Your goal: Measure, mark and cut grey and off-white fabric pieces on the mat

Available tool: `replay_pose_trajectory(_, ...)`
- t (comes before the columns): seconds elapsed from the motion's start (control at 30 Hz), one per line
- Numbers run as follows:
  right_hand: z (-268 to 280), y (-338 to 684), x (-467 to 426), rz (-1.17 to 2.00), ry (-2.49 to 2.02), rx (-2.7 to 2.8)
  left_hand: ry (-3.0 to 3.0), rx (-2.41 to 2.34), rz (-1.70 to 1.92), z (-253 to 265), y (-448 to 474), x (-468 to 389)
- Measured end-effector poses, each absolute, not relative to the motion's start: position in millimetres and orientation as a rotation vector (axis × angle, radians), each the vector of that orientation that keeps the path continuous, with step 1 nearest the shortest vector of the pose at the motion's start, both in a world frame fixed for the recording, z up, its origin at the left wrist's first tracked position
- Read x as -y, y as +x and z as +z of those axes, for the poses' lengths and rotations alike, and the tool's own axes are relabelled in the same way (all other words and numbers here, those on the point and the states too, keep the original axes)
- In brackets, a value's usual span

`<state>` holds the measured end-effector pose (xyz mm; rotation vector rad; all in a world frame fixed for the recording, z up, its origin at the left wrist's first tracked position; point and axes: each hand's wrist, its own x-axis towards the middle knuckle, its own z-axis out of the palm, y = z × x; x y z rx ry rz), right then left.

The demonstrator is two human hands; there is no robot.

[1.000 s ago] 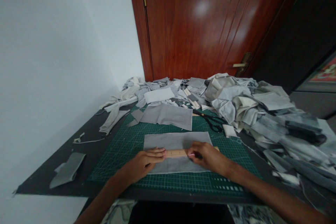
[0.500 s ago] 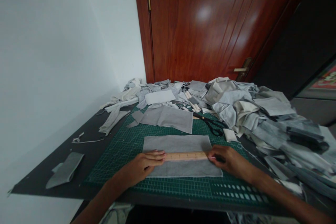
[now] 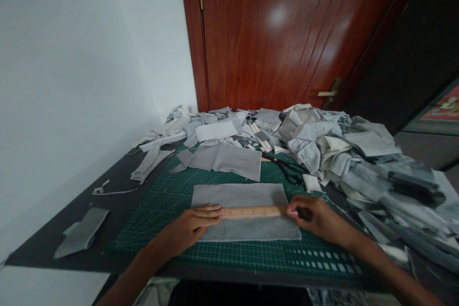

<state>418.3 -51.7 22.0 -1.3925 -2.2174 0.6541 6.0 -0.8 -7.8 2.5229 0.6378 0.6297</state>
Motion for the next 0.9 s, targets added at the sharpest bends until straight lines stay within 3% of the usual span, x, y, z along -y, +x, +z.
replay_pose_trajectory(0.37, 12, 296, 27, 0.776, -1.046, 2.208, 2.515, -0.685, 0.620, -13, 6, 2)
replay_pose_trajectory(0.9, 25, 316, 25, 0.656, -1.248, 2.363, 2.498, -0.631, 0.670, -10, 6, -1)
